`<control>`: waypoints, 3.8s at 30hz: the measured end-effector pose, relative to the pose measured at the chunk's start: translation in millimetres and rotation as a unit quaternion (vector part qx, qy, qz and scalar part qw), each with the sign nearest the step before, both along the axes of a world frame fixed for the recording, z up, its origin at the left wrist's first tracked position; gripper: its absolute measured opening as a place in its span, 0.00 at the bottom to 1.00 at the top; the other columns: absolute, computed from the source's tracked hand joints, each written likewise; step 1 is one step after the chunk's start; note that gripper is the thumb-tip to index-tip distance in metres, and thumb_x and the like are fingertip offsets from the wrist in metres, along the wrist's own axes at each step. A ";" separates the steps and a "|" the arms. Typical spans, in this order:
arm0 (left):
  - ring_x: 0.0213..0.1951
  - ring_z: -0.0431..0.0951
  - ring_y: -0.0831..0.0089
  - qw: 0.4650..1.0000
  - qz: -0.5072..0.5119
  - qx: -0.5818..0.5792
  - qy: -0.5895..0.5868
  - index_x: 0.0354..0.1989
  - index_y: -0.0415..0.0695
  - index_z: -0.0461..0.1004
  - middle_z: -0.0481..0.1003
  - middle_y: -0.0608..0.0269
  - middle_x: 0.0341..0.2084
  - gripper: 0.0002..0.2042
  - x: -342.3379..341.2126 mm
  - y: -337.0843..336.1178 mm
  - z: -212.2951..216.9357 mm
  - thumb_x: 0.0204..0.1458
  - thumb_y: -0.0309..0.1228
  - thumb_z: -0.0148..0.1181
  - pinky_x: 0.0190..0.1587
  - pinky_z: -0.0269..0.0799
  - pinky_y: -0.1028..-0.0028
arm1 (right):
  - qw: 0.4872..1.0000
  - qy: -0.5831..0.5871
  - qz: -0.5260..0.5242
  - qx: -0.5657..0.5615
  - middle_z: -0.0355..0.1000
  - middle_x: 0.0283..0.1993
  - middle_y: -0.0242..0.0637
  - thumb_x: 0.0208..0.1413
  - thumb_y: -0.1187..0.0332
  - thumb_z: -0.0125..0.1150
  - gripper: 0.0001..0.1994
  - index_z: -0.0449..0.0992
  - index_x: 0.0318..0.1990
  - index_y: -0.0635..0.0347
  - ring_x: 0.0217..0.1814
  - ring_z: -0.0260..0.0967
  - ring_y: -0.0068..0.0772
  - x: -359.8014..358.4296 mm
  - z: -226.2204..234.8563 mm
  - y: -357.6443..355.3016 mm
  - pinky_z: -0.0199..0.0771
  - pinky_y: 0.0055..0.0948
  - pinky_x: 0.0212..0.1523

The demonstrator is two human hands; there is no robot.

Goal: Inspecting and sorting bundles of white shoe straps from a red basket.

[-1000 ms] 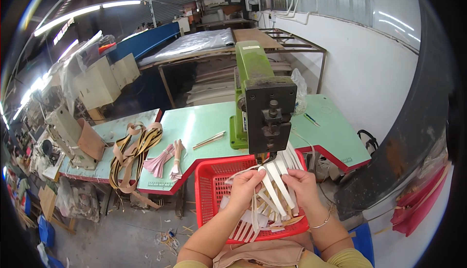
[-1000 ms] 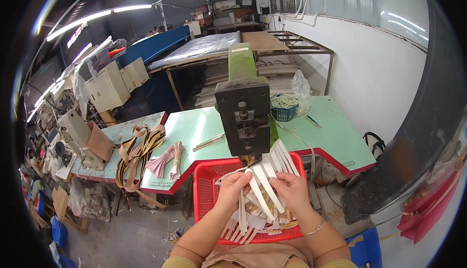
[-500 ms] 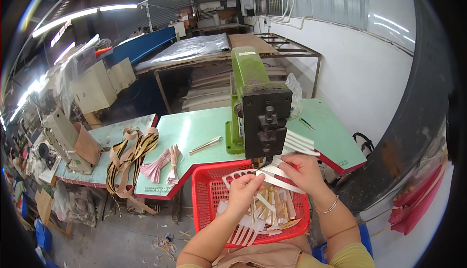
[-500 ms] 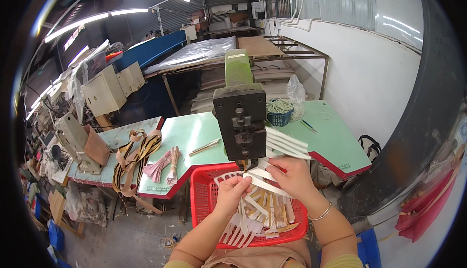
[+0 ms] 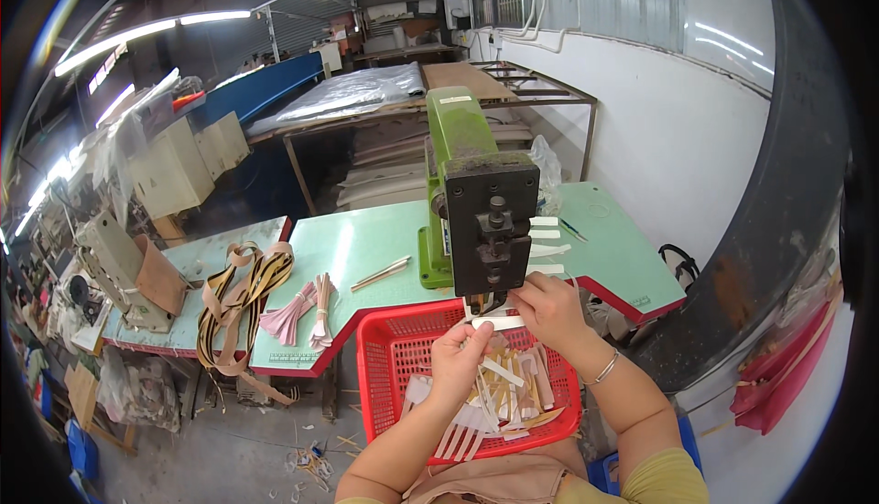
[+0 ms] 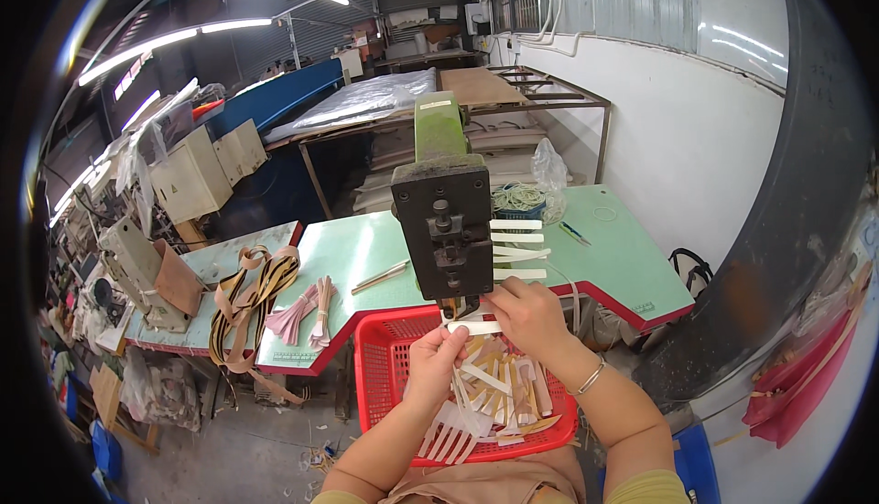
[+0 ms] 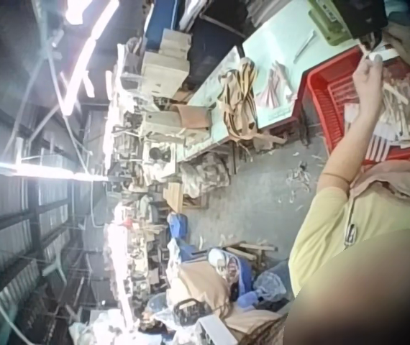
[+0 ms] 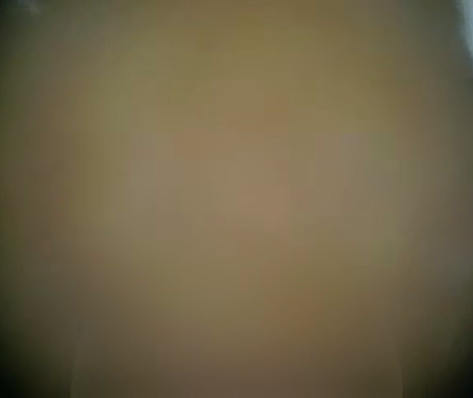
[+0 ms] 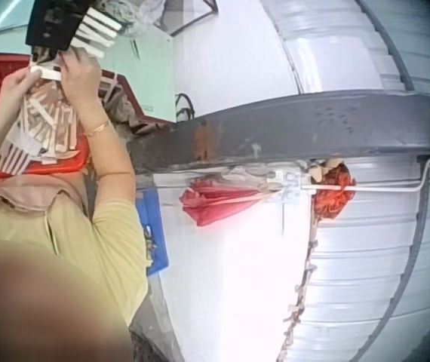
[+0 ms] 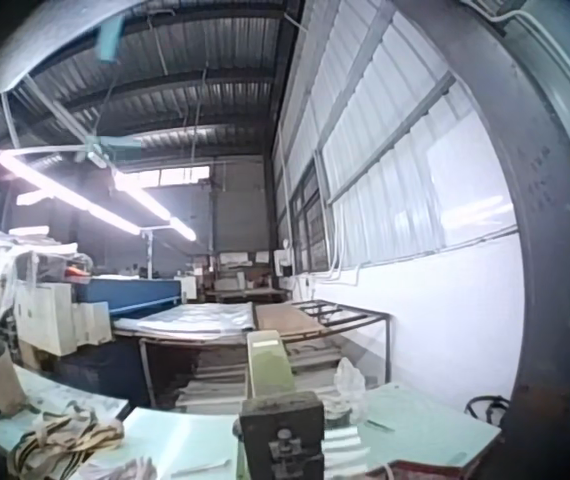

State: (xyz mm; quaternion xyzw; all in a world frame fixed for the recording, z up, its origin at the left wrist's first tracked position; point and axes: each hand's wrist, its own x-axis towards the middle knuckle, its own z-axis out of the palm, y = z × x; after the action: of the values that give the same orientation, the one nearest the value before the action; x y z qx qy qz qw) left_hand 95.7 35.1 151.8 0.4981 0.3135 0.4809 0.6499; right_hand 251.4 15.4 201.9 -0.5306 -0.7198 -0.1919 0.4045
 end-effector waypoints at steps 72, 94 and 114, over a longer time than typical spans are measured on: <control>0.24 0.67 0.83 0.949 -0.157 0.139 0.235 0.26 0.37 0.74 0.71 0.67 0.18 0.09 -50.2 56.4 39.2 0.43 0.32 0.58 0.28 0.63 0.81 | 0.642 0.634 0.265 -0.341 0.70 0.34 0.33 0.52 0.67 0.52 0.12 0.71 0.39 0.68 0.33 0.67 0.19 -13.3 -44.0 -19.6 0.67 0.19 0.35; 0.19 0.66 0.85 0.975 -0.173 0.034 0.133 0.24 0.37 0.72 0.70 0.70 0.17 0.06 -70.0 57.4 39.4 0.43 0.28 0.58 0.22 0.60 0.85 | 0.636 0.672 0.258 -0.280 0.70 0.28 0.30 0.50 0.70 0.53 0.08 0.73 0.31 0.67 0.28 0.63 0.14 -44.5 -44.6 -22.7 0.63 0.15 0.29; 0.21 0.67 0.85 0.987 -0.120 0.027 0.105 0.24 0.38 0.72 0.71 0.70 0.18 0.06 -78.6 37.8 21.2 0.45 0.29 0.57 0.25 0.63 0.84 | 0.644 0.648 0.267 -0.308 0.71 0.28 0.35 0.49 0.72 0.54 0.07 0.72 0.31 0.68 0.27 0.66 0.18 -42.6 -38.5 -14.6 0.67 0.18 0.29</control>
State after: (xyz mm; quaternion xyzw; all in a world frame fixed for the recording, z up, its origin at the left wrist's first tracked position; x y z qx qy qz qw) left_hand 17.1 72.9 173.0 0.5971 0.3047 0.3528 0.6528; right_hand 208.8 0.8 163.4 -0.3983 -0.4020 0.5496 0.6146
